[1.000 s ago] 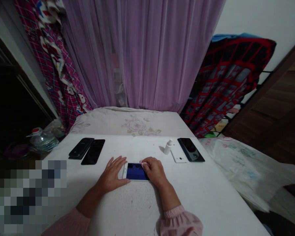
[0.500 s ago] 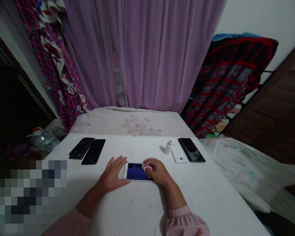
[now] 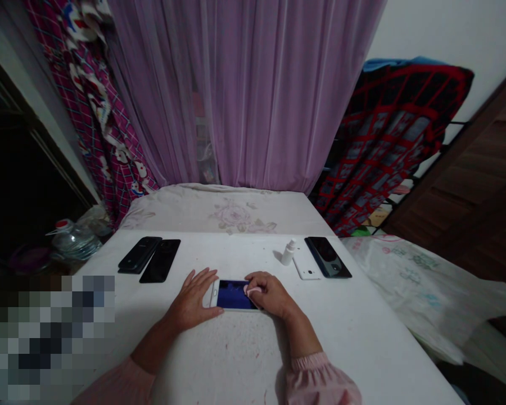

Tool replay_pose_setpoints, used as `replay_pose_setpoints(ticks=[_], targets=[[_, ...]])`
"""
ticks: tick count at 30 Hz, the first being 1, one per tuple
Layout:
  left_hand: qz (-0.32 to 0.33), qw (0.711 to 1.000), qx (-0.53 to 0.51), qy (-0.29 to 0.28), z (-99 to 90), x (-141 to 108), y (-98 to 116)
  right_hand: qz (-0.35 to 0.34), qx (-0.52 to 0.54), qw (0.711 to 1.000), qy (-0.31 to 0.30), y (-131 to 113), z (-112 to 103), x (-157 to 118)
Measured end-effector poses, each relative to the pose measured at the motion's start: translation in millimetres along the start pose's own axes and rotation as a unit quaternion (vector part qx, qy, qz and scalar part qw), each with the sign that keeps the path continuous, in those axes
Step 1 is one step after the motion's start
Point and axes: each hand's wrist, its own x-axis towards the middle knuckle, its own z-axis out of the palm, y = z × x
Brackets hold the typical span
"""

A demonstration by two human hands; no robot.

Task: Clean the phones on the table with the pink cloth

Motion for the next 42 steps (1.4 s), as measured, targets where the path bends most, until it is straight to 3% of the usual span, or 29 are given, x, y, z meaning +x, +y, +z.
replay_pose_setpoints(ticks=[5,8,12,16,20,27,31,42], targets=[[0.001,1.0,0.002,-0.005,-0.2,0,0,0.037,0.021,0.999,-0.034,-5,-6,-7],[0.002,1.0,0.0,0.0,0.9,0,-1,0.018,0.004,0.999,-0.029,-3,-5,-5],[0.006,1.0,0.001,0.012,2.9,-1,-2,-0.03,-0.038,0.999,0.011,3,2,1],[0.005,1.0,-0.002,0.002,1.8,0,-1,-0.021,-0.091,0.994,0.058,5,9,4],[-0.006,1.0,0.002,-0.01,-0.1,0,0,-0.018,-0.097,0.993,0.067,5,10,4],[0.001,1.0,-0.002,-0.004,-0.5,0,0,-0.03,-0.007,1.0,0.003,4,0,0],[-0.005,1.0,0.0,-0.006,-1.2,0,1,-0.026,-0.001,1.0,-0.003,6,-2,-1],[-0.022,0.999,0.006,-0.025,-3.5,2,5,-0.005,-0.095,0.993,0.07,4,11,3]])
